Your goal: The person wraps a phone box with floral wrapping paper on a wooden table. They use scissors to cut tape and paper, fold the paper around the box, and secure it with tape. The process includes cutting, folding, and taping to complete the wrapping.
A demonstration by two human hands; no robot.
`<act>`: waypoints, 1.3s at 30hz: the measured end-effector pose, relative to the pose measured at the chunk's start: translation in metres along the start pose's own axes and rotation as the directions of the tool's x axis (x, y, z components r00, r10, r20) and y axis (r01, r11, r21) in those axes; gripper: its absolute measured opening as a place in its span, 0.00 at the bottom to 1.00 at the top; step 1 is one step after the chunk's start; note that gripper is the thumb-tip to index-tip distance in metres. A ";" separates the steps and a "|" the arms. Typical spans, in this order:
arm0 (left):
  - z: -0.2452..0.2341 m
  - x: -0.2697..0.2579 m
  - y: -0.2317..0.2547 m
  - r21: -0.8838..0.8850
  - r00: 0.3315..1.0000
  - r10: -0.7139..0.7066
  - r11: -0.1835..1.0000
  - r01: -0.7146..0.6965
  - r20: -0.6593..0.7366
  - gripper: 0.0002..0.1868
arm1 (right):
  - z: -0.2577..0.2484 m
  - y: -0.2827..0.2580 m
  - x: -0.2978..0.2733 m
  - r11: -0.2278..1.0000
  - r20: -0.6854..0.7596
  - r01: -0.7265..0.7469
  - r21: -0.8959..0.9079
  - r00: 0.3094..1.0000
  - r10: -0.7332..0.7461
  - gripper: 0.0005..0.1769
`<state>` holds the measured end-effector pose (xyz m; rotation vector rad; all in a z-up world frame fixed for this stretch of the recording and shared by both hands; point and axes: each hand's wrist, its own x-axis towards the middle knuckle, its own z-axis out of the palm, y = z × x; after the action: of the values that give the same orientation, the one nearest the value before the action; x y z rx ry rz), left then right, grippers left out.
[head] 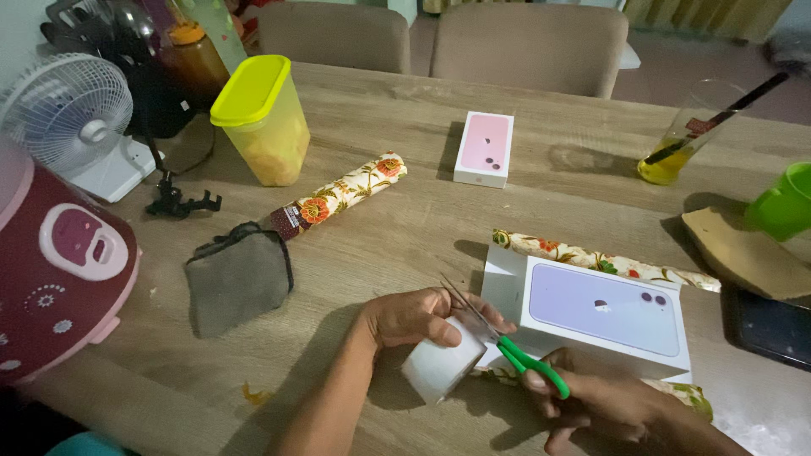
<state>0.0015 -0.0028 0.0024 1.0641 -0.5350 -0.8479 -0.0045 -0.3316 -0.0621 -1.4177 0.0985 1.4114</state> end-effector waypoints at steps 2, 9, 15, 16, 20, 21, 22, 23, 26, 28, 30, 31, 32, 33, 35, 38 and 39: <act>-0.002 -0.003 0.000 0.083 1.000 0.000 0.997 -0.001 0.009 0.38 | 0.005 -0.004 0.000 1.000 -0.083 -0.023 -0.012 0.996 0.022 0.31; -0.010 -0.008 -0.006 -0.053 1.000 -0.007 0.999 0.009 0.027 0.42 | 0.033 -0.042 -0.019 0.991 -0.132 0.124 0.045 0.984 -0.117 0.25; -0.018 -0.017 0.000 -0.162 0.998 0.049 0.985 -0.054 -0.037 0.47 | 0.048 -0.057 -0.059 0.944 -0.068 0.223 -0.244 0.967 -0.246 0.19; -0.020 -0.018 0.002 -0.200 0.997 0.060 0.977 -0.068 -0.048 0.49 | 0.048 -0.057 -0.065 0.922 -0.085 0.207 -0.329 0.965 -0.247 0.19; -0.027 -0.030 0.015 -0.110 0.957 0.179 0.972 -0.208 -0.227 0.53 | 0.050 -0.062 -0.076 0.734 -0.256 -0.099 -0.672 0.961 -0.105 0.21; -0.027 -0.033 0.017 -0.018 0.925 0.237 0.967 -0.254 -0.296 0.52 | 0.052 -0.061 -0.078 0.662 -0.261 -0.097 -0.743 0.953 -0.152 0.21; -0.026 -0.034 0.019 0.013 0.908 0.266 0.961 -0.277 -0.323 0.53 | 0.056 -0.060 -0.081 0.584 -0.264 -0.101 -0.806 0.943 -0.202 0.22; -0.025 -0.034 0.020 0.045 0.889 0.296 0.953 -0.299 -0.349 0.54 | 0.059 -0.060 -0.084 0.499 -0.263 -0.108 -0.860 0.931 -0.252 0.22; -0.020 -0.030 0.022 0.149 0.857 0.338 0.941 -0.303 -0.388 0.56 | 0.067 -0.063 -0.094 0.350 -0.231 -0.121 -0.929 0.928 -0.293 0.23; -0.017 -0.025 0.024 0.199 0.843 0.343 0.938 -0.284 -0.413 0.57 | 0.072 -0.068 -0.103 0.350 -0.335 -0.252 -0.902 0.921 -0.200 0.20; -0.012 -0.019 0.027 0.227 0.819 0.342 0.938 -0.264 -0.461 0.58 | 0.077 -0.071 -0.108 0.303 -0.451 -0.402 -0.864 0.886 -0.111 0.19; -0.008 -0.017 0.028 0.263 0.805 0.353 0.931 -0.252 -0.477 0.58 | 0.081 -0.072 -0.107 0.256 -0.515 -0.484 -0.837 0.854 -0.071 0.19; -0.004 -0.015 0.030 0.301 0.792 0.364 0.923 -0.239 -0.491 0.58 | 0.083 -0.071 -0.107 0.207 -0.579 -0.561 -0.802 0.814 -0.038 0.19; 0.002 -0.012 0.032 0.338 0.778 0.377 0.914 -0.224 -0.503 0.59 | 0.086 -0.068 -0.108 0.181 -0.537 -0.510 -0.841 0.828 -0.160 0.20; 0.017 -0.009 0.036 0.409 0.806 0.366 0.896 -0.172 -0.464 0.61 | 0.089 -0.061 -0.109 0.108 -0.425 -0.419 -0.902 0.813 -0.398 0.24; 0.042 -0.006 0.039 0.646 0.761 0.437 0.763 -0.031 -0.479 0.60 | 0.089 -0.053 -0.100 0.043 -0.582 -0.602 -0.798 0.749 -0.316 0.27; 0.050 -0.005 0.041 0.728 0.731 0.480 0.685 0.034 -0.486 0.59 | 0.088 -0.050 -0.098 0.019 -0.576 -0.606 -0.795 0.745 -0.336 0.25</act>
<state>-0.0243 -0.0156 0.0604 1.8496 -0.3761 0.0604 -0.0570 -0.3079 0.0668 -3.2950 -0.4786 0.8930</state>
